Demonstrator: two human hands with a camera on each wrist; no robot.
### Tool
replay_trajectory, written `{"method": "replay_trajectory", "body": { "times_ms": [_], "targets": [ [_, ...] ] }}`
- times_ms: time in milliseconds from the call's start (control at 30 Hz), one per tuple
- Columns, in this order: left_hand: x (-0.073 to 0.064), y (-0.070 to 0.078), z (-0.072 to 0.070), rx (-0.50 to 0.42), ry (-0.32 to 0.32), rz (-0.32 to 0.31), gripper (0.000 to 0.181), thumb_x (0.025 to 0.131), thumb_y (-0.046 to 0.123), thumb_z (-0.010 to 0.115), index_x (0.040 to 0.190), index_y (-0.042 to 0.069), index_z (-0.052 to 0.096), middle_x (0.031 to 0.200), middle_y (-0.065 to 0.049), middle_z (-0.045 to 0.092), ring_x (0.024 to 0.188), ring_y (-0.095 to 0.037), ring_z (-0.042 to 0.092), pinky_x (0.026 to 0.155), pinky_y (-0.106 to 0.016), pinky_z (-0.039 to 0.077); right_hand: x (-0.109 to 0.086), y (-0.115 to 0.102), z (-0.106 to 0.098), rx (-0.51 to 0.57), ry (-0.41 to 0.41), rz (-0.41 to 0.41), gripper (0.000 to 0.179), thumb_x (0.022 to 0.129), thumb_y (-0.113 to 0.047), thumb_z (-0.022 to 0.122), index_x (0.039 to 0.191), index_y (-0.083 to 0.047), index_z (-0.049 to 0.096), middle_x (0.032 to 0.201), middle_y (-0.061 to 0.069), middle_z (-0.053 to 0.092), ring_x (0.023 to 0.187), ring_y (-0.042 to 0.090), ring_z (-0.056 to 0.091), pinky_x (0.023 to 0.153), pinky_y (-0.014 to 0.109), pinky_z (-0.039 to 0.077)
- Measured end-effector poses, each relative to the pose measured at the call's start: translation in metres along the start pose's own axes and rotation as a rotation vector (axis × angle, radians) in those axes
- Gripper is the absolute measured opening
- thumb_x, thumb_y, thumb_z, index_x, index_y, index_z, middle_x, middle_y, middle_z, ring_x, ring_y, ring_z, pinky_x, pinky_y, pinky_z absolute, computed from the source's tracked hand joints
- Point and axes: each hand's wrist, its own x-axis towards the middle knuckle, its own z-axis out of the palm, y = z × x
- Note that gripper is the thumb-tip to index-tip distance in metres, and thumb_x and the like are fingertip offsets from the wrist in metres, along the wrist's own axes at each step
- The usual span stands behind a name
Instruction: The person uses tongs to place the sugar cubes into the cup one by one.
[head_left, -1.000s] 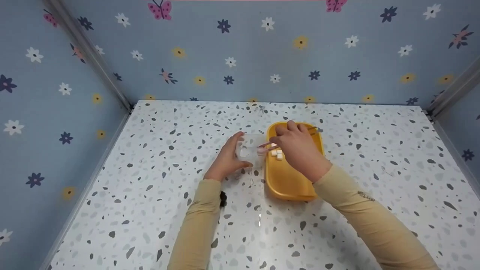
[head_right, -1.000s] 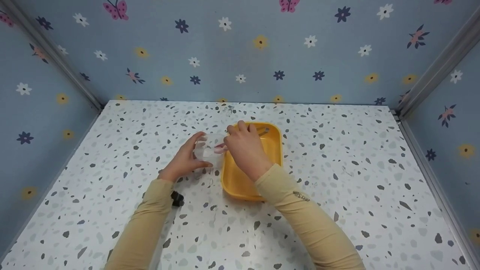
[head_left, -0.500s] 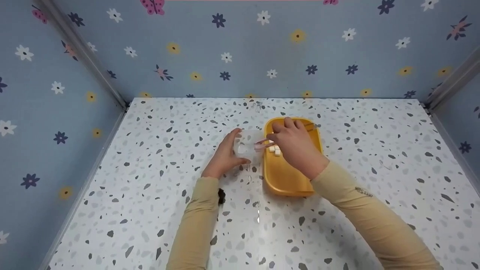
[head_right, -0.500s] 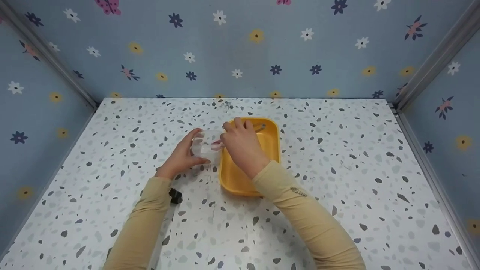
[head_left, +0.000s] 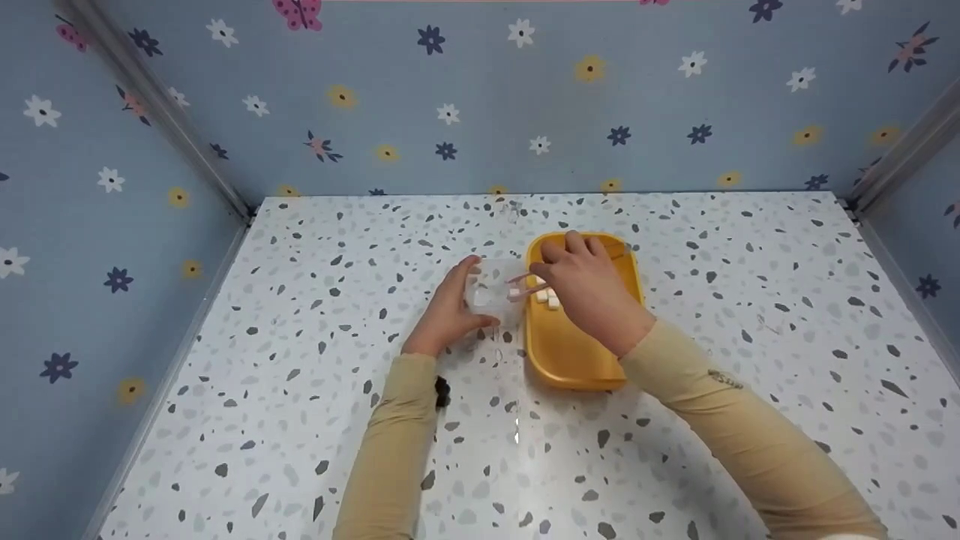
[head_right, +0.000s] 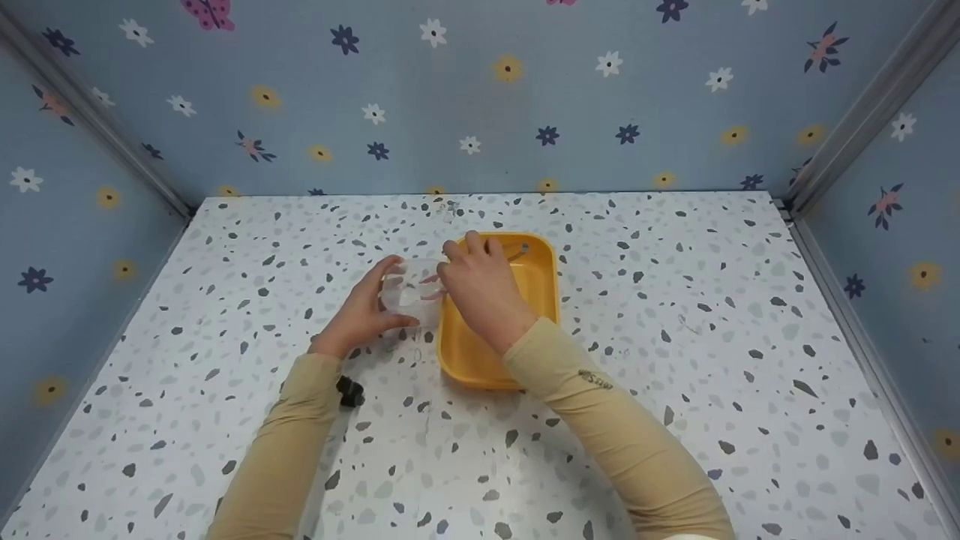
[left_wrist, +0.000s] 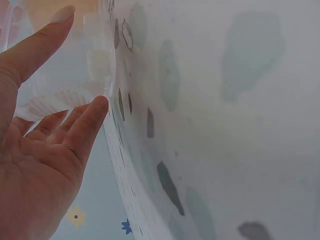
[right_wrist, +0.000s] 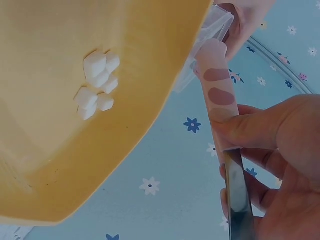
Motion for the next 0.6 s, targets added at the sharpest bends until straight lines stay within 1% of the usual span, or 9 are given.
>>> {"method": "replay_trajectory", "body": {
  "times_ms": [200, 433, 600],
  "targets": [
    [0.0014, 0.0009, 0.0002, 0.004, -0.006, -0.013, 0.104, 0.069, 0.017, 0.086, 0.151, 0.025, 0.024, 0.148, -0.003, 0.036, 0.134, -0.018, 0.034, 0.114, -0.034, 0.025, 0.0011, 0.0000, -0.0022, -0.004, -0.047, 0.030, 0.037, 0.088, 0.000, 0.065, 0.121, -0.016, 0.066, 0.112, 0.006, 0.055, 0.097, 0.029, 0.039, 0.086, 0.044, 0.038],
    [0.0012, 0.0017, 0.0003, -0.018, -0.007, -0.024, 0.107, 0.067, 0.015, 0.087, 0.151, 0.026, 0.024, 0.149, -0.003, 0.035, 0.135, -0.020, 0.032, 0.115, -0.036, 0.023, 0.0000, 0.0020, -0.0015, -0.003, -0.014, 0.030, 0.038, 0.087, 0.003, 0.065, 0.122, -0.012, 0.064, 0.114, 0.009, 0.054, 0.097, 0.030, 0.040, 0.086, 0.045, 0.040],
    [-0.0001, 0.0023, 0.0005, -0.008, -0.003, -0.056, 0.107, 0.067, 0.015, 0.087, 0.152, 0.029, 0.023, 0.150, 0.000, 0.034, 0.136, -0.018, 0.031, 0.115, -0.037, 0.022, -0.0013, 0.0043, -0.0030, -0.014, -0.010, 0.042, 0.042, 0.086, 0.005, 0.065, 0.125, -0.012, 0.061, 0.115, 0.010, 0.052, 0.102, 0.031, 0.042, 0.091, 0.047, 0.041]
  ]
}}
